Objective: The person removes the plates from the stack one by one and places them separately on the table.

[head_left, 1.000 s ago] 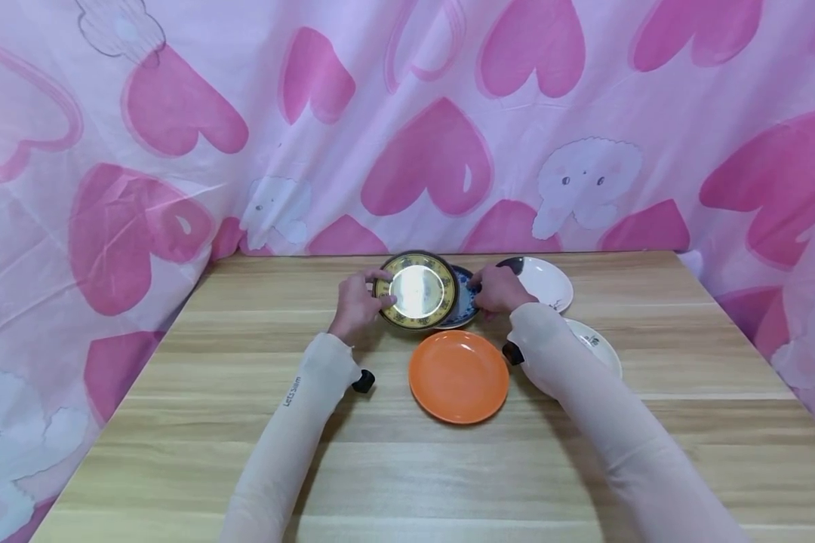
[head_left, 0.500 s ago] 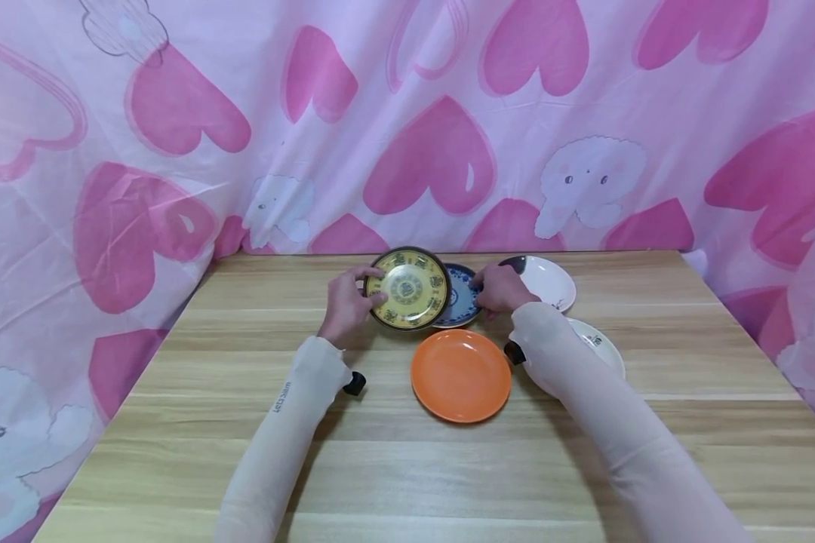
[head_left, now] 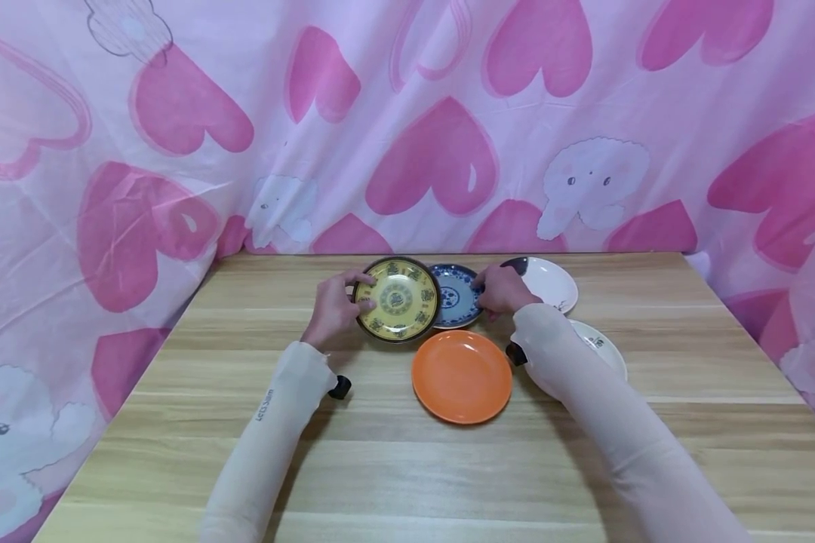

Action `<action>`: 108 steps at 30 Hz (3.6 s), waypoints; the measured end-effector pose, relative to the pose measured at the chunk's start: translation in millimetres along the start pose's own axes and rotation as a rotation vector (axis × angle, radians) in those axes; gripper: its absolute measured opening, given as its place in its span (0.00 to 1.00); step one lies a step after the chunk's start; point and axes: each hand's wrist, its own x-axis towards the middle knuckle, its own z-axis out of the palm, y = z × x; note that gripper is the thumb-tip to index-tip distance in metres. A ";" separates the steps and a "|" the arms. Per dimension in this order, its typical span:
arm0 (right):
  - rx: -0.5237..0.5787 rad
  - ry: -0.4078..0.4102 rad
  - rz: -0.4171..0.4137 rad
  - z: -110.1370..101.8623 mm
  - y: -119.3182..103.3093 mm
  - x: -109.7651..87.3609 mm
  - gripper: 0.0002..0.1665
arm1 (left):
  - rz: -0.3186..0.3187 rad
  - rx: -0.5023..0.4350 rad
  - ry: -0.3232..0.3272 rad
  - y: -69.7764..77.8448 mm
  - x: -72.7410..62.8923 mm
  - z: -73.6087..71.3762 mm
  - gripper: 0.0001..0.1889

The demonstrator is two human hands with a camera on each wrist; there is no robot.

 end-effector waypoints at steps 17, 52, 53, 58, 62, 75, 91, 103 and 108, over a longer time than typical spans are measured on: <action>0.004 -0.010 0.031 1.6 -2.2 -0.5 0.29 | -0.067 0.000 -0.134 -20.1 -13.7 -30.6 0.22; 0.016 -0.006 0.029 0.8 -2.6 -2.2 0.30 | 0.034 0.116 -0.403 -37.1 -28.2 -52.4 0.17; 0.015 -0.007 0.027 0.8 -2.4 -1.9 0.30 | 0.040 0.123 -0.411 -37.0 -28.5 -52.6 0.17; 0.003 -0.002 0.030 0.9 -1.6 -0.9 0.30 | 0.049 0.146 -0.430 -35.1 -29.6 -53.4 0.15; 0.003 -0.004 0.039 1.2 -1.4 -0.1 0.29 | 0.058 0.180 -0.445 -35.5 -30.3 -53.4 0.14; -0.003 0.002 0.019 1.4 -0.6 -1.2 0.29 | 0.074 0.275 -0.543 -30.4 -28.7 -53.8 0.12; -0.020 0.005 0.005 2.7 -0.4 -1.0 0.29 | 0.182 0.460 -0.526 -20.2 -34.2 -48.3 0.13; -0.028 0.005 0.013 2.9 -0.8 -1.1 0.29 | 0.224 0.546 -0.479 -16.5 -38.9 -48.1 0.14; -0.026 0.009 0.023 2.6 -1.6 -0.5 0.29 | 0.184 0.480 -0.495 -17.3 -37.1 -51.1 0.14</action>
